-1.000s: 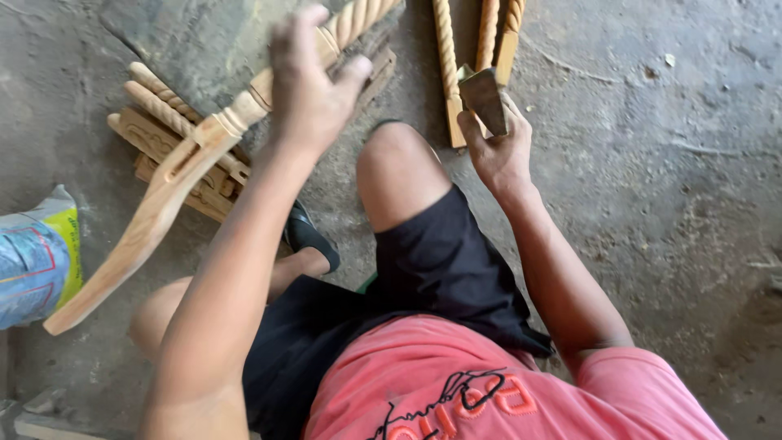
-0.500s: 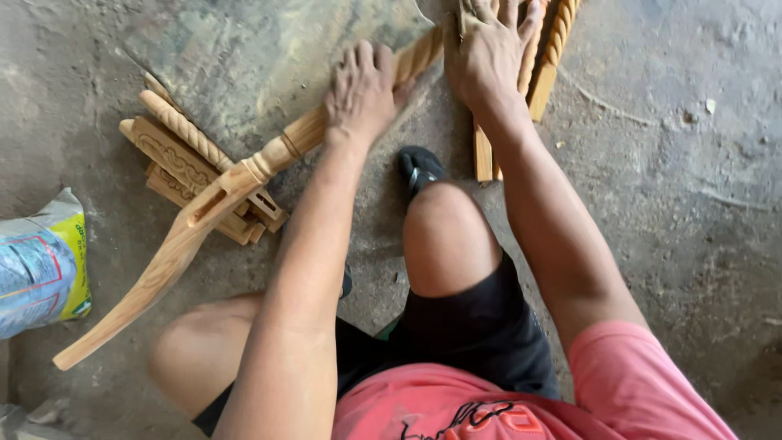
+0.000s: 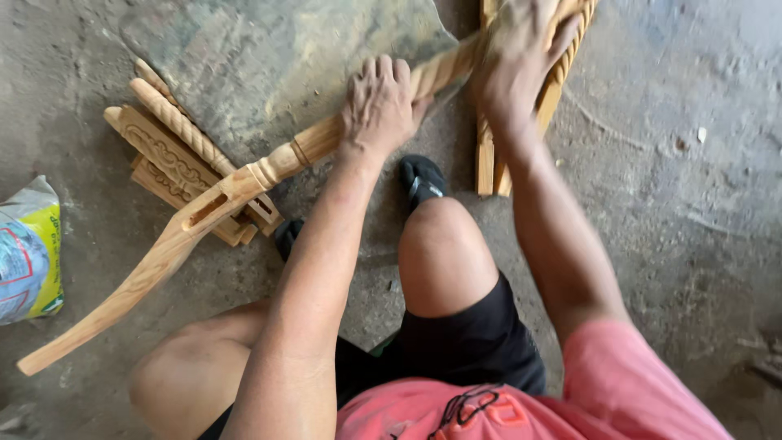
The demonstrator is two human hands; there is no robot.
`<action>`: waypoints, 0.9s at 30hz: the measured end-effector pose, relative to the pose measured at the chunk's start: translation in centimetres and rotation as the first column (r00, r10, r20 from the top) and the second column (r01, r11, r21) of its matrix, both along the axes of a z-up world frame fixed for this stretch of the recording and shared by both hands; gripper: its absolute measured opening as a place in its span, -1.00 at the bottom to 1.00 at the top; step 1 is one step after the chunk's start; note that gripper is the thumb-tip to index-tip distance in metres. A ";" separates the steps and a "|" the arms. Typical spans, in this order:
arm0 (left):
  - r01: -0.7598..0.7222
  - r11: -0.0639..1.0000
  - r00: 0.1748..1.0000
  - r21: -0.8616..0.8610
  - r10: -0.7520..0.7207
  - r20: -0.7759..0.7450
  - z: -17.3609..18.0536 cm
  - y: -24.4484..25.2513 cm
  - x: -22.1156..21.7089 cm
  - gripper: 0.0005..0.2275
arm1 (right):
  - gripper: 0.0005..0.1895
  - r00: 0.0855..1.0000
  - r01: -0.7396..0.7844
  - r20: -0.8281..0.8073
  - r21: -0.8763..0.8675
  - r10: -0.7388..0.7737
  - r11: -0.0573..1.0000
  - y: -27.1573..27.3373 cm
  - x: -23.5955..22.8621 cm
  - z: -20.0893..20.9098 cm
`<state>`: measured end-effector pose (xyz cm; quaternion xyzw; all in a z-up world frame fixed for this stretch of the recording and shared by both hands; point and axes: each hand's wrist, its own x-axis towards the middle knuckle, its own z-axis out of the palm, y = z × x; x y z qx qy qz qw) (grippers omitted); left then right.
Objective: The person sands a decorative wooden chair leg by hand with a piece of sandpaper, moving the paper along the length and around the carved details of the wood.
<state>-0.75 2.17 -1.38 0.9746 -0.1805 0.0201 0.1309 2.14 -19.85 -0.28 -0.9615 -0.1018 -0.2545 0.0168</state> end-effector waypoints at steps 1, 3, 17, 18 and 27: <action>-0.011 1.000 1.000 -0.002 0.011 0.017 0.0 -0.1 0.4 -0.57 | -0.50 0.996 0.007 0.086 -0.328 0.022 0.945 1.2 -3.3 -0.4; -0.016 0.999 0.996 -0.052 0.020 0.086 -0.3 -0.3 -0.2 -0.50 | -0.51 0.980 -0.197 -0.003 -0.193 0.201 0.961 0.8 -3.3 -0.2; -0.044 0.986 0.997 0.161 0.035 0.062 2.5 5.7 -4.8 -0.38 | -0.58 0.727 -0.460 -0.382 0.347 0.571 0.817 5.8 -3.1 5.1; -0.056 0.988 0.998 0.144 0.053 0.026 2.6 6.0 -5.1 -0.37 | -0.52 0.636 -0.548 -0.376 0.393 0.673 0.738 4.6 -2.5 6.1; -0.047 0.994 0.997 0.098 0.052 -0.053 2.9 5.9 -4.4 -0.39 | -0.71 0.667 -0.455 -0.503 0.309 0.550 0.835 7.0 -4.1 4.5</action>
